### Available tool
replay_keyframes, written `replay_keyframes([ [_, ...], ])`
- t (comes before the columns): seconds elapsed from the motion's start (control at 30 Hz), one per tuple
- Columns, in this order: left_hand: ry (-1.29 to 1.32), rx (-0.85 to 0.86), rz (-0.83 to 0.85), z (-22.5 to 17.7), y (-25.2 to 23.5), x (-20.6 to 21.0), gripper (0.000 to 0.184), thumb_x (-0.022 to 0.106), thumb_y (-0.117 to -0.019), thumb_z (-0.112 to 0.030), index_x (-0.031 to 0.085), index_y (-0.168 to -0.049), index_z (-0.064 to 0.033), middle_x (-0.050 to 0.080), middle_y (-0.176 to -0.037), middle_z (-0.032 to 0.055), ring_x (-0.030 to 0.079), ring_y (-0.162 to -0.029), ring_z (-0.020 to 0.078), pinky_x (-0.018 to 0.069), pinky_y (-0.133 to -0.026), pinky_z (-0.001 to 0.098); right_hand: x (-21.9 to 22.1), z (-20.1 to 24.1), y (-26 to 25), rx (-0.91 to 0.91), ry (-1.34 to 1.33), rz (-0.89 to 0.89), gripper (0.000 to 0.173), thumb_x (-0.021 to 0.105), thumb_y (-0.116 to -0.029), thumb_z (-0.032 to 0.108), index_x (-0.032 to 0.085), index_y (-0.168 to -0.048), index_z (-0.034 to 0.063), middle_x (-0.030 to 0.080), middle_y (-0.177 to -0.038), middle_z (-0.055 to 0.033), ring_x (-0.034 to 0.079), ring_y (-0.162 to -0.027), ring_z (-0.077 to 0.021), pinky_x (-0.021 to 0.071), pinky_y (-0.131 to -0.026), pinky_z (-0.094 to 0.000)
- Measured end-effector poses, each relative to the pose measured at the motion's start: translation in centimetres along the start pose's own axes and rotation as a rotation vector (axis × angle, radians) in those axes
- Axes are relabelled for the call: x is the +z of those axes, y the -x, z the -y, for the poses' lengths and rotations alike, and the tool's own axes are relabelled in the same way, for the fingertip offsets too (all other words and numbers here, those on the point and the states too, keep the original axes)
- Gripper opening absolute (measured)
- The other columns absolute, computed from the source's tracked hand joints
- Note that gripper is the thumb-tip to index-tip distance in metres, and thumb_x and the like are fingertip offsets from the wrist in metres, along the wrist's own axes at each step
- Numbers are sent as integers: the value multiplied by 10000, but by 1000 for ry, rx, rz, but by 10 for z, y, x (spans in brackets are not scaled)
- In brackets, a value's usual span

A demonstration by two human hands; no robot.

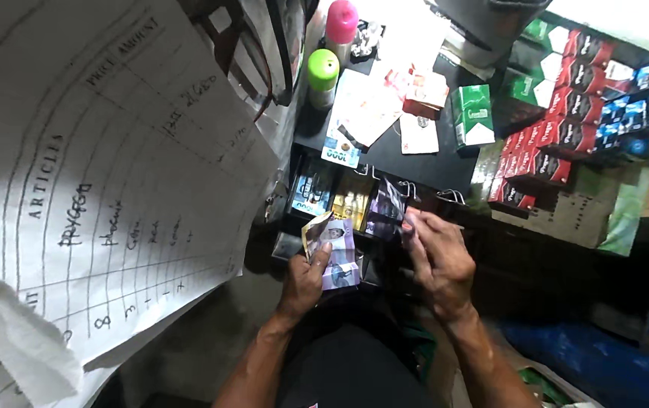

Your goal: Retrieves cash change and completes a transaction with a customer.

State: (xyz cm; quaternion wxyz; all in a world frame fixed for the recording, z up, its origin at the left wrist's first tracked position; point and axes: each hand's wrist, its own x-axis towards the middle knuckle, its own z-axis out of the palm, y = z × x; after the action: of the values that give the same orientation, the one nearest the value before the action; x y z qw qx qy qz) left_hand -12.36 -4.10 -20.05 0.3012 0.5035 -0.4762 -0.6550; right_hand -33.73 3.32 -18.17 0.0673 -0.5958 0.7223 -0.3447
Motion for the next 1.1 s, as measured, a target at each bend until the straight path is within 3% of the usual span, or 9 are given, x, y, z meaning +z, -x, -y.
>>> replay_keyframes([
  [0.17, 88, 116, -23, -9, -1, 15, 202, 524, -1056, -134, 662, -1055, 15, 740, -855, -6, 723, -810, 57, 624, -795, 272, 27, 45, 27, -217, 25, 154, 248, 611, -1024, 254, 757, -1196, 150, 707, -1281, -137, 633, -1240, -326, 519, -1026, -460],
  [0.27, 85, 120, -75, -15, 4, 14, 176, 672, -975, -108, 663, -1075, 37, 764, -914, 9, 733, -871, 54, 620, -853, 260, 22, 45, 13, -269, -48, 286, 329, 602, -1029, 360, 737, -1209, 119, 694, -1307, -130, 624, -1256, -313, 515, -1028, -462],
  [0.37, 45, 97, -145, -17, 1, 5, 184, 701, -941, -53, 659, -1087, 51, 764, -939, 32, 735, -895, 59, 618, -871, 254, -3, 44, -35, -289, -158, 318, 349, 610, -1033, 339, 740, -1194, 58, 715, -1237, -150, 681, -1166, -268, 562, -997, -447],
  [0.47, 26, 76, -203, -19, -3, -3, 222, 747, -898, -53, 669, -1087, 33, 763, -924, 30, 736, -874, 59, 624, -847, 255, -12, 32, -115, -274, 51, 317, 336, 634, -1019, 224, 695, -1248, -14, 667, -1260, -241, 657, -1148, -388, 540, -968, -527],
  [0.6, -9, 39, -234, -23, -5, -3, 229, 781, -878, -79, 688, -1056, 33, 767, -902, 42, 740, -849, 63, 627, -831, 261, 31, -2, -194, -57, 327, 573, 573, 713, -944, 416, 618, -1306, -18, 555, -1386, -286, 525, -1274, -515, 449, -961, -683],
  [0.67, -12, 31, -227, -23, -5, -1, 237, 787, -877, -88, 691, -1058, 31, 769, -901, 46, 743, -846, 70, 628, -834, 265, 44, -11, -207, -4, 382, 636, 505, 750, -921, 398, 642, -1208, -4, 556, -1369, -276, 514, -1269, -517, 455, -926, -681],
  [0.9, -5, 59, -240, -28, 0, 7, 240, 759, -890, -59, 672, -1081, 57, 768, -929, 33, 736, -873, 44, 619, -847, 238, 47, -34, -195, -189, 308, 317, 252, 534, -1015, 127, 721, -1064, -35, 684, -1207, -246, 627, -1146, -486, 506, -912, -637],
  [1.0, 9, 135, -265, -30, 6, 5, 292, 715, -898, -5, 617, -1153, 98, 753, -989, 30, 718, -930, 21, 601, -886, 216, 7, -12, -175, -305, 168, 58, 229, 559, -1031, 123, 728, -1069, -26, 705, -1205, -214, 665, -1156, -389, 524, -1002, -517],
  [1.1, -2, 192, -316, -31, 6, -1, 299, 730, -886, 0, 611, -1137, 108, 758, -982, 3, 717, -923, -6, 604, -877, 200, -58, 22, -130, -368, -45, 60, 220, 585, -1013, 99, 703, -1121, -51, 705, -1182, -198, 681, -1119, -278, 558, -981, -413],
])
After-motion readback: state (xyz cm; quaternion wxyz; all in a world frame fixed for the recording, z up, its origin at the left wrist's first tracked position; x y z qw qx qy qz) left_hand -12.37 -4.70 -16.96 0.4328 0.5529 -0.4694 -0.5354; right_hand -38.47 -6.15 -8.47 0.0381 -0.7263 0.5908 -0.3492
